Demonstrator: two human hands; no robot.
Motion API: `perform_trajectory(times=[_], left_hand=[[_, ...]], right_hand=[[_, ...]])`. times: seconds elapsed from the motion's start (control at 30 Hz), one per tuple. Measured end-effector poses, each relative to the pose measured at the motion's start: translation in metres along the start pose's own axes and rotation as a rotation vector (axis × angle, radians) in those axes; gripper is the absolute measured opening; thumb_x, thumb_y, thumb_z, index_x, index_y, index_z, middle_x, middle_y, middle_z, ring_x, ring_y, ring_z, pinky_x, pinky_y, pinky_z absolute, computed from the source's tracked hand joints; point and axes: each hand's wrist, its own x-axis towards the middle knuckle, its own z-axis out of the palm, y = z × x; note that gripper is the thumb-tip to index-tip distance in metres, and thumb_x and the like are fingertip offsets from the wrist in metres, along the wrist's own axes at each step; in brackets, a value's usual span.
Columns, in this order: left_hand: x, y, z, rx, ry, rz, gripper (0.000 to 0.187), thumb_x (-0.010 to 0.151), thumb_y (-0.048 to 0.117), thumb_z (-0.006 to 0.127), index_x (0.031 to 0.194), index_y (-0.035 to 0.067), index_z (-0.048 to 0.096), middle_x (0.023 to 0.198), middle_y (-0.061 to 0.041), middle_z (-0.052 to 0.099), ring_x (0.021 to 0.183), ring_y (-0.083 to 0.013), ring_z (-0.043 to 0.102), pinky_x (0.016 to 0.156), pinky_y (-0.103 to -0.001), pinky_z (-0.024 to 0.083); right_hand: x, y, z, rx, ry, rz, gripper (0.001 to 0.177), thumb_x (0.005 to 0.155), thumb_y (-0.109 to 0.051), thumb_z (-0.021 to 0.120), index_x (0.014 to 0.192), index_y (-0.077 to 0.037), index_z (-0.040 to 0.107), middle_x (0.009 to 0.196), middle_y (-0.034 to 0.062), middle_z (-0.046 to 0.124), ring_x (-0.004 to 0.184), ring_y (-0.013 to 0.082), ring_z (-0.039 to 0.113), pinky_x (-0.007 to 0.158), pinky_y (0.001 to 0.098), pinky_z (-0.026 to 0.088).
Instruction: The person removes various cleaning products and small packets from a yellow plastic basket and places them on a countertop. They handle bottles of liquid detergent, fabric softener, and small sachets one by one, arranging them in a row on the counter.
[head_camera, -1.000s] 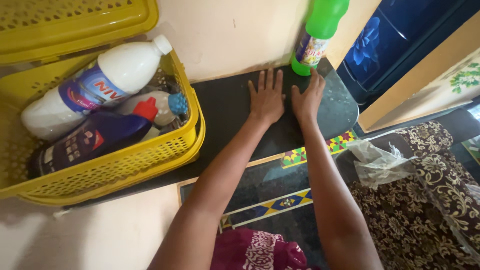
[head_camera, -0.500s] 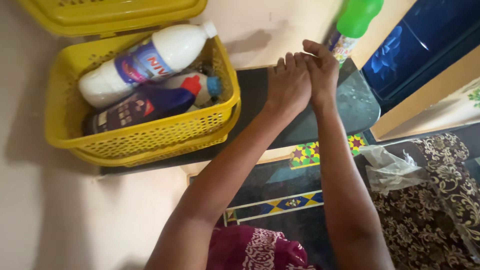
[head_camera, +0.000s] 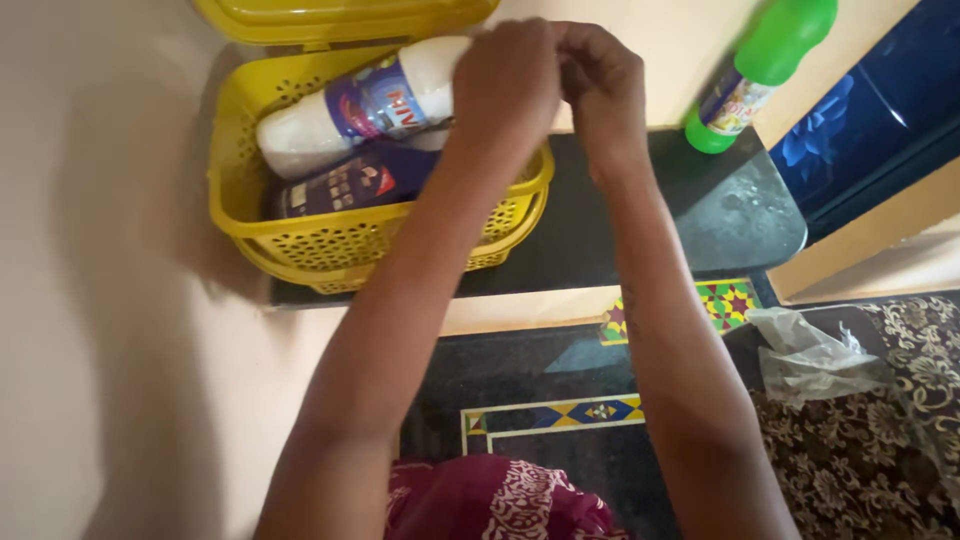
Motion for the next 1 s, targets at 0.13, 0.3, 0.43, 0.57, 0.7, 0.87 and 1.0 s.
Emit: perform_trajectory(times=[0.13,0.3,0.43,0.57,0.7,0.87,1.0], left_hand=[[0.005,-0.049,-0.018,0.155,0.029,-0.043,0.012,0.083,0.01,0.066,0.092,0.003,0.071,0.093,-0.022,0.071,0.091,-0.0422,0.069,0.074,-0.053,0.055],[-0.002,-0.081,-0.022,0.235,-0.137,-0.161,0.027,0.079,0.014,0.072,0.105,0.006,0.07,0.11,-0.021,0.068,0.11,-0.0426,0.063,0.086,-0.056,0.053],[0.001,-0.091,-0.012,0.259,-0.174,-0.234,0.042,0.076,0.02,0.074,0.115,0.005,0.066,0.119,-0.02,0.063,0.115,-0.0437,0.058,0.089,-0.063,0.046],[0.001,-0.097,0.0,0.288,-0.069,-0.264,0.034,0.089,0.022,0.065,0.118,0.004,0.066,0.122,-0.022,0.061,0.116,-0.0497,0.057,0.09,-0.07,0.039],[0.001,-0.099,0.003,0.272,-0.107,-0.298,0.035,0.087,0.022,0.062,0.117,0.005,0.065,0.124,-0.021,0.059,0.117,-0.0522,0.054,0.091,-0.073,0.034],[-0.001,-0.092,0.0,0.305,-0.056,-0.281,0.035,0.083,0.02,0.064,0.114,0.004,0.067,0.121,-0.021,0.061,0.115,-0.0516,0.054,0.089,-0.071,0.035],[-0.001,-0.087,-0.008,0.316,-0.013,-0.318,0.031,0.084,0.018,0.066,0.114,0.006,0.068,0.117,-0.022,0.066,0.114,-0.0479,0.058,0.09,-0.066,0.039]], right_hand=[[0.007,-0.004,0.03,-0.293,-0.041,-0.002,0.031,0.094,0.005,0.066,0.124,0.004,0.067,0.111,0.0107,0.074,0.099,0.0176,0.074,0.085,0.0308,0.06],[0.011,-0.009,0.052,-0.455,-0.093,0.05,0.037,0.091,-0.001,0.067,0.127,0.007,0.064,0.104,0.016,0.077,0.094,0.0196,0.078,0.082,0.0322,0.061],[0.016,-0.013,0.062,-0.576,-0.173,0.187,0.032,0.092,-0.009,0.068,0.118,0.009,0.063,0.095,0.0183,0.076,0.082,0.0207,0.075,0.074,0.034,0.058],[0.02,-0.011,0.073,-0.57,-0.198,0.347,0.033,0.09,-0.013,0.068,0.115,0.008,0.06,0.088,0.0183,0.074,0.073,0.02,0.07,0.065,0.0353,0.055],[0.009,-0.005,0.077,-0.459,-0.148,0.314,0.041,0.094,-0.008,0.063,0.13,0.007,0.054,0.092,0.0146,0.074,0.077,0.017,0.069,0.067,0.0322,0.055],[0.006,0.006,0.073,-0.287,-0.115,0.28,0.057,0.096,-0.002,0.064,0.147,0.005,0.038,0.101,0.0163,0.073,0.082,0.0156,0.068,0.068,0.0303,0.055],[0.004,0.012,0.067,-0.08,-0.074,0.255,0.061,0.097,0.004,0.06,0.151,0.003,0.032,0.12,0.0185,0.074,0.095,0.0176,0.073,0.079,0.0292,0.061]])
